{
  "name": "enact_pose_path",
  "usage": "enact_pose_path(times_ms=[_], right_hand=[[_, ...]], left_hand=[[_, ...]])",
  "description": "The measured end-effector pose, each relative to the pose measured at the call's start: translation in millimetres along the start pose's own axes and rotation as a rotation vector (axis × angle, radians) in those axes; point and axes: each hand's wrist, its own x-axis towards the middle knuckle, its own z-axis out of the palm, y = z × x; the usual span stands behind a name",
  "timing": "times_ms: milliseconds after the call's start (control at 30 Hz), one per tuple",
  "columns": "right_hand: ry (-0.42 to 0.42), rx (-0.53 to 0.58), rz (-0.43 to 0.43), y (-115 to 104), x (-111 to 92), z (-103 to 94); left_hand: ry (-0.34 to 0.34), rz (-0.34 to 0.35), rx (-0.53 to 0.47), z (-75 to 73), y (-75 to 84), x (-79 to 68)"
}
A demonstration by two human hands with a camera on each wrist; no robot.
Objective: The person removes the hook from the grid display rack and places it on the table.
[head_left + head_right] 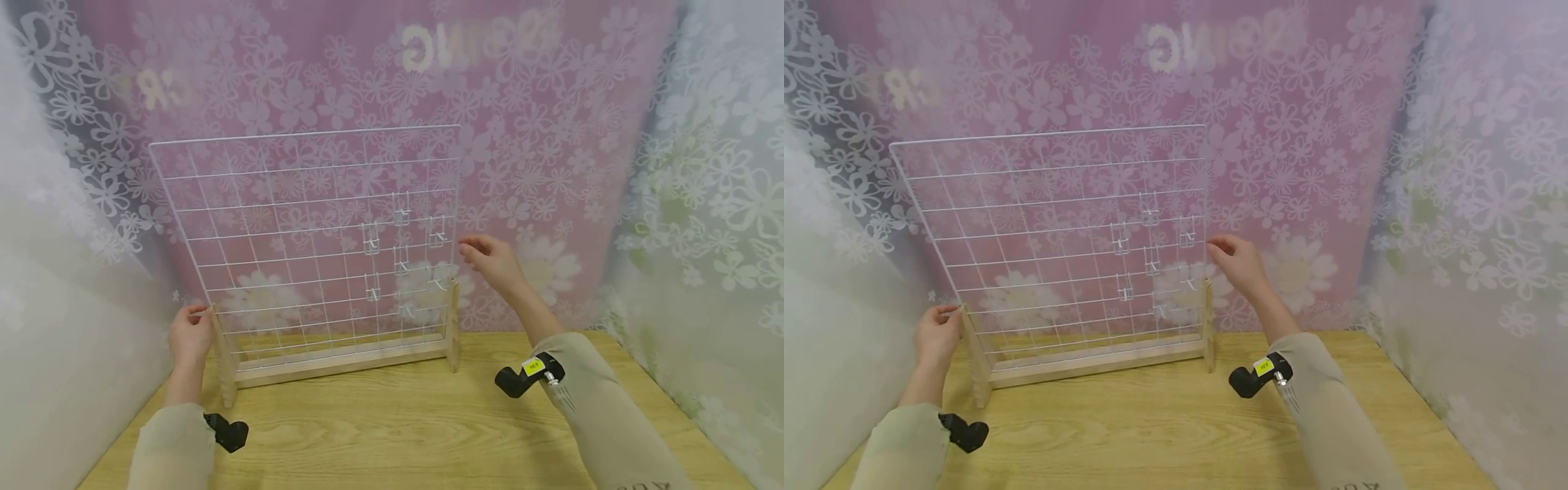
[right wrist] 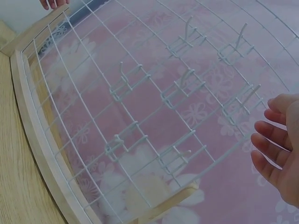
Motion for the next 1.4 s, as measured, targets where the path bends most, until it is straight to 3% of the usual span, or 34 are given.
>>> enact_pose_path(times_ms=[700, 1100, 1400], right_hand=[[-0.034, 0.220, 0.137, -22, 26, 5.9], [-0.074, 0.334, 0.249, -22, 31, 19.9], [-0.082, 0.435, 0.286, -20, 32, 20.7]], left_hand=[[0.020, -0.032, -0.019, 2.4, 5.8, 0.5], [0.005, -0.017, 0.009, -1.7, -1.7, -0.9], [-0.018, -0.005, 0.039, 1.4, -1.9, 1.7]])
